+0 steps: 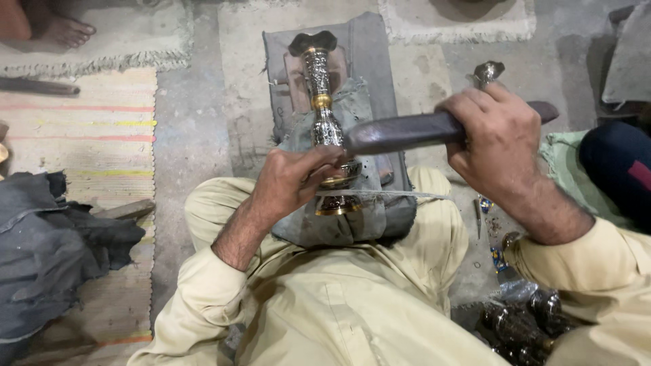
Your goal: The person sits cross-legged on the floor with an ornate metal vase held against a lap cushion, and engraves decorative patterns into its surface using a small chisel struck by a wooden mallet. The person repositions the vase and the chisel repeatedly to work different areas of the pattern.
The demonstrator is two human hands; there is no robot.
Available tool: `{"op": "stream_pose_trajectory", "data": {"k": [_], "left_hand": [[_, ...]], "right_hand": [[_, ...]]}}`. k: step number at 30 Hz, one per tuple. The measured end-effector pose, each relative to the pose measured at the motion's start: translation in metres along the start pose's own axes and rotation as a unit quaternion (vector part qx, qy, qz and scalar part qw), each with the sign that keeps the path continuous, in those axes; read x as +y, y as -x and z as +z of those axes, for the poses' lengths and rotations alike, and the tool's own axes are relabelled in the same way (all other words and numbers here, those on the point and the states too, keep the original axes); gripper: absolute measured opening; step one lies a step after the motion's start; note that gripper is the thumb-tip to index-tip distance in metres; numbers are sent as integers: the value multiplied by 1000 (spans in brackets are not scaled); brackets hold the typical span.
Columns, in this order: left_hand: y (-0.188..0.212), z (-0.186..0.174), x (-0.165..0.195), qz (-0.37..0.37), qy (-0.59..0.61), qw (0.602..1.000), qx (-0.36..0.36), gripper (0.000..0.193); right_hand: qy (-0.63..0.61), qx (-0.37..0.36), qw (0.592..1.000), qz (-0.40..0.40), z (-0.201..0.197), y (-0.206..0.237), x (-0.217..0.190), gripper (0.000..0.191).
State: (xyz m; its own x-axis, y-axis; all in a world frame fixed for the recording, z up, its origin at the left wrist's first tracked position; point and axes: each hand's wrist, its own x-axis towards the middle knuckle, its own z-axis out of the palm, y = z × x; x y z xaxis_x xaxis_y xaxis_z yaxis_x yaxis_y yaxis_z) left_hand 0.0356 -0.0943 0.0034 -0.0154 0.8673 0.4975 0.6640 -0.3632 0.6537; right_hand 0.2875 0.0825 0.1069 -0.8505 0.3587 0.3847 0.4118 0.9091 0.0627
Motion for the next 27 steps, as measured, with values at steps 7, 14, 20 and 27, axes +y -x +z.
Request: {"op": "stream_pose_trajectory", "data": {"k": [7, 14, 20, 27], "left_hand": [[3, 1, -4, 21, -27, 999, 12, 34], [4, 1, -6, 10, -33, 999, 8, 33], [4, 3, -8, 23, -21, 999, 14, 33], [3, 1, -11, 17, -33, 999, -12, 35]], "right_hand": [[-21, 3, 1000, -17, -9, 1, -2, 29], [76, 2, 996, -43, -13, 1, 0, 22], [46, 2, 999, -21, -16, 0, -4, 22], [-99, 46, 994, -3, -19, -1, -5, 26]]}}
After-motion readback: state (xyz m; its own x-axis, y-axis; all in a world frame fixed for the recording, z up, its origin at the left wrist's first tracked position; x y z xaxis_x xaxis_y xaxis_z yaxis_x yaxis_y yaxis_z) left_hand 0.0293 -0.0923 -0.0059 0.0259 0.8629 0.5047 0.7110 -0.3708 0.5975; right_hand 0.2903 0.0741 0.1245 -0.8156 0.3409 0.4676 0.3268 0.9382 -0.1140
